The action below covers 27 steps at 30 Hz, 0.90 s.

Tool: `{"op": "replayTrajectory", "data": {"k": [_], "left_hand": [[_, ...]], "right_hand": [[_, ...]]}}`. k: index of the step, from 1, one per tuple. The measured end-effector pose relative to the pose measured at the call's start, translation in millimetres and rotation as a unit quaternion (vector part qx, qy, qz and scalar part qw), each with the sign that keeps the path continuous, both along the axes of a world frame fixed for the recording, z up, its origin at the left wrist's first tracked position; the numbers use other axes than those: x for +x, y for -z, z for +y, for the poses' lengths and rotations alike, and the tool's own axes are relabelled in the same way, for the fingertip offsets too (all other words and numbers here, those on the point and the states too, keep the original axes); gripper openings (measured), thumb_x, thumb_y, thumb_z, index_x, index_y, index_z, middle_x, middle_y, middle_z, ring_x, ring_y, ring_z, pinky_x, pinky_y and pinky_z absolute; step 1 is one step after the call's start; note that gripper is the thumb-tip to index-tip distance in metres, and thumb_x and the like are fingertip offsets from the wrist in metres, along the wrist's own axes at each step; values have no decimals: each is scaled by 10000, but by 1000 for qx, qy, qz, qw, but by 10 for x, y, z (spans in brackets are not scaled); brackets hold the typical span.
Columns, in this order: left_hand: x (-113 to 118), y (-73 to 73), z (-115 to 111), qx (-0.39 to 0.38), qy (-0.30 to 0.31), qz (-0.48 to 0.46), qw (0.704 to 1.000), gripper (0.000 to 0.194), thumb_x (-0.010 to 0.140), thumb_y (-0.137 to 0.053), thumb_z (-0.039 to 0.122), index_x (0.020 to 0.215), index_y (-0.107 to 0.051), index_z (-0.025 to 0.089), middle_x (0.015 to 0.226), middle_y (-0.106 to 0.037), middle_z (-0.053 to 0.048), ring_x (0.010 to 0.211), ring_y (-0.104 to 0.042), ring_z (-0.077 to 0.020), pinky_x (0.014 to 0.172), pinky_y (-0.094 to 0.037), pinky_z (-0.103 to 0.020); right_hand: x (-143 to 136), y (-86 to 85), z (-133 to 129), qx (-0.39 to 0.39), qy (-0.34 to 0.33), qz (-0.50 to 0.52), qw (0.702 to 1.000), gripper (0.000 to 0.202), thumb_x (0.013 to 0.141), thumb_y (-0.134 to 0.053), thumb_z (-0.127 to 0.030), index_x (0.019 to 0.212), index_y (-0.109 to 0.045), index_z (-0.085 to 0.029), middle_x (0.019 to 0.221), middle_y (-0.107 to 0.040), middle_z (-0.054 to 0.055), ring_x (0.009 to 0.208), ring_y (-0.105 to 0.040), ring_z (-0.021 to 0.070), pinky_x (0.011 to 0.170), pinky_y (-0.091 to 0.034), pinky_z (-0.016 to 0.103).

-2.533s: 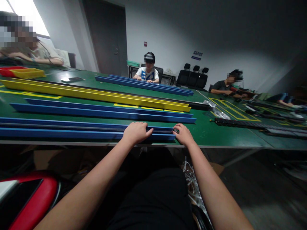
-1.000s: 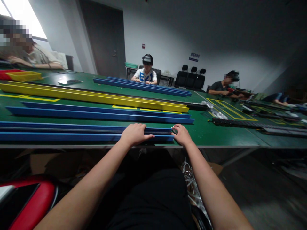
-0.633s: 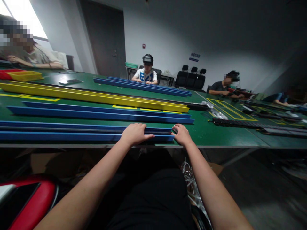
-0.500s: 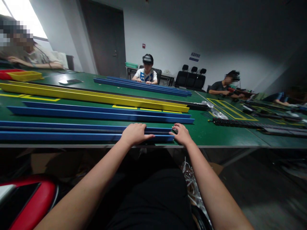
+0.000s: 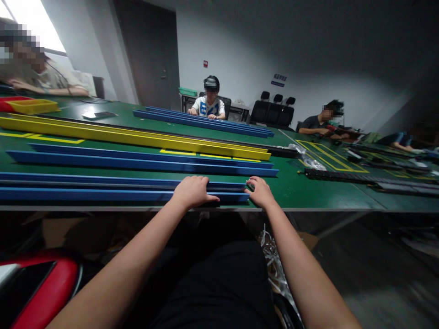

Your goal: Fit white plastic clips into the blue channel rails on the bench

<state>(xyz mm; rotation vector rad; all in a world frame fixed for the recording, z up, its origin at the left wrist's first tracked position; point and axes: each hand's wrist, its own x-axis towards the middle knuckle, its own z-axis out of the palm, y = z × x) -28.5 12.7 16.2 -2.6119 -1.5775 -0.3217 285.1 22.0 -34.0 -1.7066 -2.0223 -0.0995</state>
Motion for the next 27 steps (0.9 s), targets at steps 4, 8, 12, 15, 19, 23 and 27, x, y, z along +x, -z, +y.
{"op": "replayTrajectory", "data": {"k": [4, 8, 12, 15, 19, 23, 27], "left_hand": [[10, -8, -9, 2, -4, 5, 1000, 787, 663, -461, 870, 1026, -635, 194, 1039, -704, -138, 994, -642, -329, 849, -444, -393], [13, -9, -18, 7, -5, 3, 1000, 785, 665, -467, 866, 1032, -635, 192, 1029, -705, -138, 985, -644, -329, 844, -440, -393], [10, 2, -12, 13, -1, 4, 1000, 780, 666, -464, 868, 1013, -632, 190, 1025, -703, -137, 974, -644, -327, 830, -440, -390], [7, 9, -5, 18, -1, 5, 1000, 776, 671, -455, 869, 1001, -628, 189, 1018, -704, -135, 966, -646, -324, 820, -441, -386], [2, 15, 2, 20, 1, 5, 1000, 782, 676, -444, 872, 1005, -630, 187, 1017, -703, -134, 967, -645, -324, 821, -442, -390], [-1, 24, 5, 21, -1, 3, 1000, 799, 667, -443, 879, 1019, -634, 187, 1024, -704, -138, 970, -644, -327, 824, -441, -393], [2, 26, 4, 24, -1, 3, 1000, 799, 673, -434, 878, 1016, -640, 186, 1016, -705, -140, 971, -645, -333, 824, -443, -400]], "right_hand": [[10, 5, 9, 3, -12, -6, 1000, 271, 794, -659, -424, 1015, -695, -272, 1271, -577, 49, 1198, -499, 250, 1036, -386, 437], [1, 6, 14, -3, -6, -14, 1000, 294, 790, -657, -431, 1039, -692, -278, 1284, -571, 56, 1208, -494, 260, 1033, -386, 451], [-8, -1, 5, -3, -7, -16, 1000, 283, 803, -639, -416, 1044, -691, -277, 1279, -573, 57, 1210, -492, 258, 1040, -378, 458], [-6, -3, 2, 0, -11, -14, 1000, 268, 807, -634, -409, 1034, -692, -279, 1276, -576, 51, 1204, -496, 254, 1043, -376, 457], [9, 12, 20, -5, -11, -7, 1000, 284, 793, -661, -425, 1037, -686, -282, 1277, -580, 45, 1192, -510, 254, 1044, -379, 457], [30, 43, 50, -5, -14, 5, 1000, 282, 808, -656, -454, 1027, -682, -279, 1287, -580, 46, 1190, -520, 252, 1037, -390, 452], [41, 58, 61, 6, -20, 4, 1000, 273, 813, -652, -461, 1013, -687, -278, 1283, -590, 50, 1197, -521, 255, 1036, -390, 459]]}}
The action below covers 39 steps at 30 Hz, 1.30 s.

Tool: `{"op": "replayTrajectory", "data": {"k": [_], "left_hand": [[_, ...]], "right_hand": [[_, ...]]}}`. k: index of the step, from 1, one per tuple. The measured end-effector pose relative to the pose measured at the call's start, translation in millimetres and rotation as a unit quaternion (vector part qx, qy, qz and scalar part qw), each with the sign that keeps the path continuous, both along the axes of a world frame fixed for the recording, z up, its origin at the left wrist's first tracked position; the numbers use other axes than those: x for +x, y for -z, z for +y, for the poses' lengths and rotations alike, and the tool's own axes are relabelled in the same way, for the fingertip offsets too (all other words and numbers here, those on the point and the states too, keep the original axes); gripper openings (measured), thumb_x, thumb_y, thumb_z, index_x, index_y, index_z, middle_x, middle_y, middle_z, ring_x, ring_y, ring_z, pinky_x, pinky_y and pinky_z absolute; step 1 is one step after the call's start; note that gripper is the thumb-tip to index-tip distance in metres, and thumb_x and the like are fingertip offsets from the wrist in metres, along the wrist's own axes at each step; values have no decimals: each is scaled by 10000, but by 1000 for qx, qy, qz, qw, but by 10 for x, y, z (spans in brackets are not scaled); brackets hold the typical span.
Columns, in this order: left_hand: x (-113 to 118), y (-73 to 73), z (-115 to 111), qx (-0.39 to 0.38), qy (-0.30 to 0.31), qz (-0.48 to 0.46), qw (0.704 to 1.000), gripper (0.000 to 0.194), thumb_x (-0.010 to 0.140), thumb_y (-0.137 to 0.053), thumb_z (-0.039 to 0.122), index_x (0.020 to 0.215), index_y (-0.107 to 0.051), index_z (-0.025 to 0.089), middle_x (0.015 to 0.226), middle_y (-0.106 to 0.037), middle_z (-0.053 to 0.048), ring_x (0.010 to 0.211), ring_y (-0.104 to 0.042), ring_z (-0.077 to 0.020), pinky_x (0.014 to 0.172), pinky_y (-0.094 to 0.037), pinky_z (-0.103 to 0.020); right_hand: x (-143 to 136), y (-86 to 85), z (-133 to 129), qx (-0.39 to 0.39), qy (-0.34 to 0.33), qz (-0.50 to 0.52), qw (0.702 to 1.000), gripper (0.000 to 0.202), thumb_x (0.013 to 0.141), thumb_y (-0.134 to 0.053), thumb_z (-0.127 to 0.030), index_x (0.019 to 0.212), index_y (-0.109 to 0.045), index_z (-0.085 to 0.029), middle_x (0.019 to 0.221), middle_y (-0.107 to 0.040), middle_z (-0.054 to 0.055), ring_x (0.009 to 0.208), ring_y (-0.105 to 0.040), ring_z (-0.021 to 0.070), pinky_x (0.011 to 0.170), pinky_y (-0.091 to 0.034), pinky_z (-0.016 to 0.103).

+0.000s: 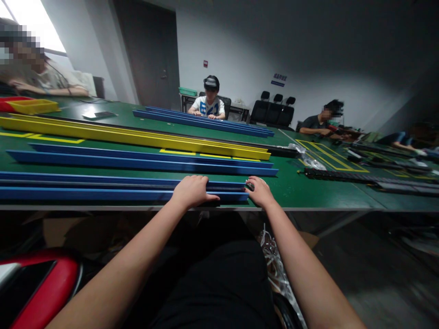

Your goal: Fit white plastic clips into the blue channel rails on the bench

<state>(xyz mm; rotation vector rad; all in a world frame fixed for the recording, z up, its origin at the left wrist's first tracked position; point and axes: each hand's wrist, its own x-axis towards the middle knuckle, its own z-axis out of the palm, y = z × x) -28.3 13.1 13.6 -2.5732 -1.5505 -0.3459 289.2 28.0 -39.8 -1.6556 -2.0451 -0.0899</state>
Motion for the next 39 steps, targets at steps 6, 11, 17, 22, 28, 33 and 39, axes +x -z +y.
{"op": "replayTrajectory", "data": {"k": [6, 11, 17, 22, 28, 33, 39], "left_hand": [[8, -7, -7, 2, -1, 2, 1000, 792, 681, -433, 873, 1020, -639, 188, 1008, -707, -137, 965, -649, -329, 821, -448, -397], [9, -17, -17, 2, -2, -3, 1000, 764, 689, -445, 860, 1009, -640, 194, 1002, -708, -136, 967, -651, -327, 827, -449, -396], [6, -45, -26, -3, -5, 0, 1000, 760, 689, -444, 861, 991, -636, 190, 999, -707, -133, 961, -651, -322, 821, -455, -393], [7, -52, -33, -6, -1, -4, 1000, 755, 691, -450, 859, 985, -636, 189, 1004, -705, -138, 968, -650, -323, 832, -457, -400], [14, -70, -44, -18, -4, -12, 1000, 743, 694, -468, 846, 992, -638, 188, 1015, -705, -146, 988, -648, -327, 853, -456, -407], [16, -68, -38, -24, -7, -11, 1000, 743, 690, -473, 845, 1001, -637, 190, 1026, -704, -146, 1000, -645, -327, 865, -453, -405], [10, -57, -35, -10, 3, -5, 1000, 748, 704, -446, 849, 994, -637, 186, 1009, -704, -144, 974, -650, -327, 841, -457, -409]], "right_hand": [[25, -4, 13, 1, -33, 17, 999, 218, 795, -670, -432, 945, -700, -277, 1237, -622, 29, 1177, -538, 242, 1044, -388, 448], [12, 5, 30, 2, -19, 27, 999, 231, 771, -694, -450, 916, -689, -270, 1213, -633, 34, 1165, -548, 243, 1041, -391, 451], [65, -8, 39, -34, -42, 23, 998, 315, 761, -686, -461, 1016, -687, -276, 1303, -594, 44, 1228, -513, 257, 1069, -362, 474], [183, -48, 55, -101, -103, 3, 990, 545, 693, -717, -358, 1226, -627, -291, 1427, -513, 45, 1299, -458, 263, 1109, -311, 483], [198, -46, 92, -124, -99, -19, 987, 673, 626, -752, -317, 1279, -591, -282, 1472, -467, 55, 1326, -431, 274, 1117, -300, 491], [201, -39, 89, -122, -102, -18, 987, 678, 628, -756, -323, 1284, -591, -279, 1478, -460, 61, 1333, -424, 274, 1120, -300, 489], [196, -68, 37, -112, -112, -4, 987, 617, 661, -750, -340, 1257, -612, -262, 1467, -476, 66, 1333, -432, 260, 1125, -301, 472]]}}
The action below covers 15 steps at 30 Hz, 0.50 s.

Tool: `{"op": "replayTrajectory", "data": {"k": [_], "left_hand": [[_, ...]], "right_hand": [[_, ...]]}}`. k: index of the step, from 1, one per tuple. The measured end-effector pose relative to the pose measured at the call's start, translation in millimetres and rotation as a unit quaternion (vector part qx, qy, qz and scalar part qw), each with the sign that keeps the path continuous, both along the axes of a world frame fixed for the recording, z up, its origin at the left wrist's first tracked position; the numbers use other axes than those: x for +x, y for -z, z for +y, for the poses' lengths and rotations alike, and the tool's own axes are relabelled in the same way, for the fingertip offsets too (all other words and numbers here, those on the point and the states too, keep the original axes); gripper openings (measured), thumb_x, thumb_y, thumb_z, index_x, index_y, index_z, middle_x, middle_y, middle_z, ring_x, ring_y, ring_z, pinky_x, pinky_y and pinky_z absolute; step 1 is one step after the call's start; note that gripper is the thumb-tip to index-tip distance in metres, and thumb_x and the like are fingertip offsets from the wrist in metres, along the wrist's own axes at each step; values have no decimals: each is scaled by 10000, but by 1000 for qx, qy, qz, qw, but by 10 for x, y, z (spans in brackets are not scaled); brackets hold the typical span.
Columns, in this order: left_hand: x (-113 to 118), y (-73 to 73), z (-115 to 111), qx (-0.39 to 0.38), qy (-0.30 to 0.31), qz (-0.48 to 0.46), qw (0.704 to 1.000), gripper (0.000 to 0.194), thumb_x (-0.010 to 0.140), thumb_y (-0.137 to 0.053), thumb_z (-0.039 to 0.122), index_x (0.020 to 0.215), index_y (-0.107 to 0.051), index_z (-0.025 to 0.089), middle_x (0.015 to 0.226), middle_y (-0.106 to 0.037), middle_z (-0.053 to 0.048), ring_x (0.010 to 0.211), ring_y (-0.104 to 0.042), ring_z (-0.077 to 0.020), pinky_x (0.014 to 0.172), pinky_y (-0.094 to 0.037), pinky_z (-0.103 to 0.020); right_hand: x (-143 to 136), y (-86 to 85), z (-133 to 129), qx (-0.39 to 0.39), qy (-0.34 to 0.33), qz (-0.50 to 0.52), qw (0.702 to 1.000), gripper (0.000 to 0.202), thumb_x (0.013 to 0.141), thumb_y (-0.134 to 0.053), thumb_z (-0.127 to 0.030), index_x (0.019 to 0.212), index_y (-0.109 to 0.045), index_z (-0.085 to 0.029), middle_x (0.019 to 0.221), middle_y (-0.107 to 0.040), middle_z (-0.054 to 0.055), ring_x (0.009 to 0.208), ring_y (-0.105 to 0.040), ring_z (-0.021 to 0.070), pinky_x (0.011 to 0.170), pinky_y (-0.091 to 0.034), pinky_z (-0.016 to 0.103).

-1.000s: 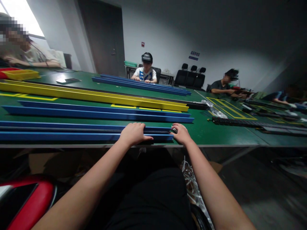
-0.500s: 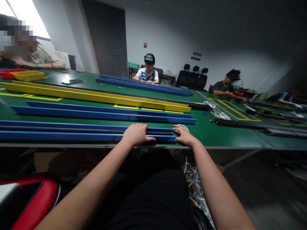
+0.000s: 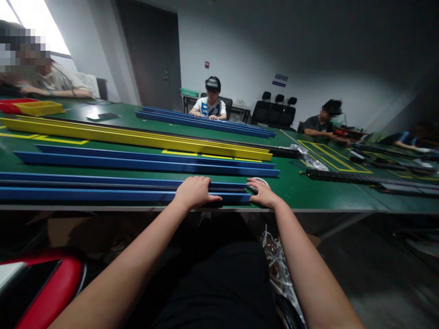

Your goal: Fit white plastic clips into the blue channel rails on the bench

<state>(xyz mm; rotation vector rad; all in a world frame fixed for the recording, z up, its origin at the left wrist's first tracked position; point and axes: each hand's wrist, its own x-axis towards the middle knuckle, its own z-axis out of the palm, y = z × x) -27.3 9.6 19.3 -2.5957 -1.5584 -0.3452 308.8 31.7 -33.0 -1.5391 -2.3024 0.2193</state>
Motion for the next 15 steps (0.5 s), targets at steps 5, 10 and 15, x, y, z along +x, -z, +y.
{"op": "replayTrajectory", "data": {"k": [5, 10, 15], "left_hand": [[3, -22, -15, -2, -5, -1, 1000, 732, 701, -462, 843, 980, -638, 190, 1011, -706, -143, 975, -651, -322, 834, -458, -400], [-5, -30, -18, -4, -3, -5, 1000, 751, 691, -450, 858, 978, -631, 188, 1010, -706, -141, 978, -651, -323, 828, -458, -398], [-1, -36, -26, -13, -10, -10, 1000, 747, 685, -467, 853, 998, -631, 195, 1031, -705, -141, 1006, -646, -320, 856, -451, -395]], "right_hand": [[11, -66, -55, -7, -24, 30, 999, 484, 711, -734, -348, 1182, -650, -273, 1442, -506, 54, 1324, -449, 235, 1126, -307, 456], [10, -89, -66, -21, -32, 66, 997, 421, 735, -720, -327, 1149, -668, -266, 1396, -547, 64, 1287, -490, 226, 1105, -345, 439], [-23, -79, -59, -5, -13, 38, 999, 486, 650, -759, -264, 1128, -675, -277, 1392, -551, 51, 1281, -490, 242, 1107, -335, 465]]}}
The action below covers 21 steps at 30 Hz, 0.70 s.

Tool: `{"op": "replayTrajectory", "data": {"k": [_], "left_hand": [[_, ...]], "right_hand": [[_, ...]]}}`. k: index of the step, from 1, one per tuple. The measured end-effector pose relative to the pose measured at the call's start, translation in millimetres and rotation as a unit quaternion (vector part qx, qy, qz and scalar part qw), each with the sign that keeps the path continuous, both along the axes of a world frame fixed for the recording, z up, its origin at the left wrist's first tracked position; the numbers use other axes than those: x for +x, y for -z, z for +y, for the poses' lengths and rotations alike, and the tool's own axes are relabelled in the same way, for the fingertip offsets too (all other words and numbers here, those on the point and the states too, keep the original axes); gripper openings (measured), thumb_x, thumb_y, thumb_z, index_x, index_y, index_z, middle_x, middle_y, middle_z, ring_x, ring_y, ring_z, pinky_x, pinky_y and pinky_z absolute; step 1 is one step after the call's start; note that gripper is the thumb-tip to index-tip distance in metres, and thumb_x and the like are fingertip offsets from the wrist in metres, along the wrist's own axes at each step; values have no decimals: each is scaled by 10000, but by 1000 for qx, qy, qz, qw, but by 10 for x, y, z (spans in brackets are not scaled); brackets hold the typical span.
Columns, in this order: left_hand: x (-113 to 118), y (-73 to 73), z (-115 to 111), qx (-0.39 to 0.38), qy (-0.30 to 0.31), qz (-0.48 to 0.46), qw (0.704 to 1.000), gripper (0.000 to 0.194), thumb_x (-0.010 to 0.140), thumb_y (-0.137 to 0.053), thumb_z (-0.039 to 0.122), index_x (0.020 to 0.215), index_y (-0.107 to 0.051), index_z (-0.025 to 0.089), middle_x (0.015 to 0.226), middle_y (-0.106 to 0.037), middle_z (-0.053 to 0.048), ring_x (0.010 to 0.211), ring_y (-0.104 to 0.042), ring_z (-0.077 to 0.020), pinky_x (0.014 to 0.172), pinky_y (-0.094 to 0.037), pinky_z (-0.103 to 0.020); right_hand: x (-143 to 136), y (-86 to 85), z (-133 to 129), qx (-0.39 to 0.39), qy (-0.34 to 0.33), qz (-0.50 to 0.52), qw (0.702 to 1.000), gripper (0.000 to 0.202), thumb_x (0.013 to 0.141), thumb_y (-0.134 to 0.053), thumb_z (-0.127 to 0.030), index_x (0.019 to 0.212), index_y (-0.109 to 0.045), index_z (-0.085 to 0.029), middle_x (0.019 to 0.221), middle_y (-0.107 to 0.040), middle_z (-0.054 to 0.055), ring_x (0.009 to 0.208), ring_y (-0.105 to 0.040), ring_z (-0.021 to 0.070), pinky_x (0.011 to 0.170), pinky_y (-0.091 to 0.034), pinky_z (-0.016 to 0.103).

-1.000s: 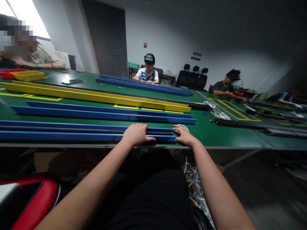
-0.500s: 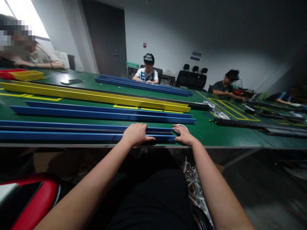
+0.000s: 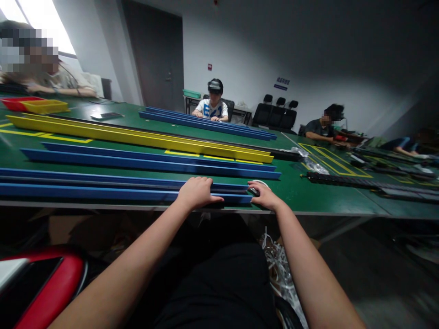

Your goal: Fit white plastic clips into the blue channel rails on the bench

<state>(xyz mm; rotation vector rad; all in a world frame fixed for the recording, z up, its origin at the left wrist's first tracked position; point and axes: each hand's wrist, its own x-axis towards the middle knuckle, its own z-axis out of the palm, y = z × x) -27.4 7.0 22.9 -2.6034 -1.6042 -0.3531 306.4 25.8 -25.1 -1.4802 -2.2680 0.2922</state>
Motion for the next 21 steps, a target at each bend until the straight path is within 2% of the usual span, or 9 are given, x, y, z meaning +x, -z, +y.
{"op": "replayTrajectory", "data": {"k": [4, 8, 12, 15, 17, 19, 21], "left_hand": [[-3, 2, 2, 1, 0, -1, 1000, 742, 689, -472, 847, 996, -640, 193, 1023, -704, -147, 1002, -645, -325, 854, -452, -401], [-13, 11, 6, 8, 8, 1, 1000, 760, 690, -452, 857, 993, -639, 187, 1012, -704, -146, 978, -649, -326, 834, -457, -404], [-12, 3, -2, 3, 2, -2, 1000, 758, 679, -468, 858, 994, -643, 191, 1022, -705, -145, 994, -647, -325, 848, -456, -401], [-9, -2, -5, -1, -1, -4, 1000, 745, 680, -483, 847, 992, -649, 192, 1029, -706, -145, 1003, -646, -323, 861, -454, -399], [-10, 6, 0, 2, 1, -3, 1000, 744, 679, -484, 847, 990, -649, 192, 1028, -707, -144, 997, -648, -323, 857, -457, -397], [-11, 24, 11, 10, 6, -1, 1000, 747, 679, -480, 849, 985, -649, 189, 1018, -708, -145, 984, -651, -325, 847, -460, -399], [-12, 47, 24, 19, 8, 2, 1000, 747, 686, -471, 846, 984, -648, 185, 1008, -708, -150, 969, -654, -328, 836, -461, -403]], "right_hand": [[-21, 5, -20, 5, 6, 10, 1000, 364, 715, -724, -312, 1077, -700, -293, 1381, -560, 34, 1285, -486, 231, 1108, -336, 455], [-64, 21, -64, 63, 48, 22, 997, 204, 847, -601, -394, 960, -738, -294, 1360, -579, 19, 1316, -452, 235, 1112, -320, 468], [-151, -57, -142, 90, 81, 92, 988, 346, 937, -444, -435, 889, -734, -254, 1098, -706, 28, 1110, -601, 203, 1009, -427, 379], [-323, -208, -213, 92, 98, 135, 982, 480, 983, -319, -477, 894, -714, -220, 968, -719, 42, 955, -645, 188, 874, -479, 313], [-518, -312, -260, 76, 73, 77, 991, 526, 989, -294, -521, 872, -710, -221, 915, -717, 46, 911, -642, 190, 845, -468, 304], [-756, -376, -300, 64, 50, -38, 996, 537, 962, -344, -590, 804, -716, -236, 852, -712, 60, 919, -630, 209, 873, -439, 315], [-992, -379, -330, 70, 63, -116, 989, 574, 930, -372, -644, 758, -727, -227, 850, -710, 106, 958, -619, 244, 898, -416, 337]]}}
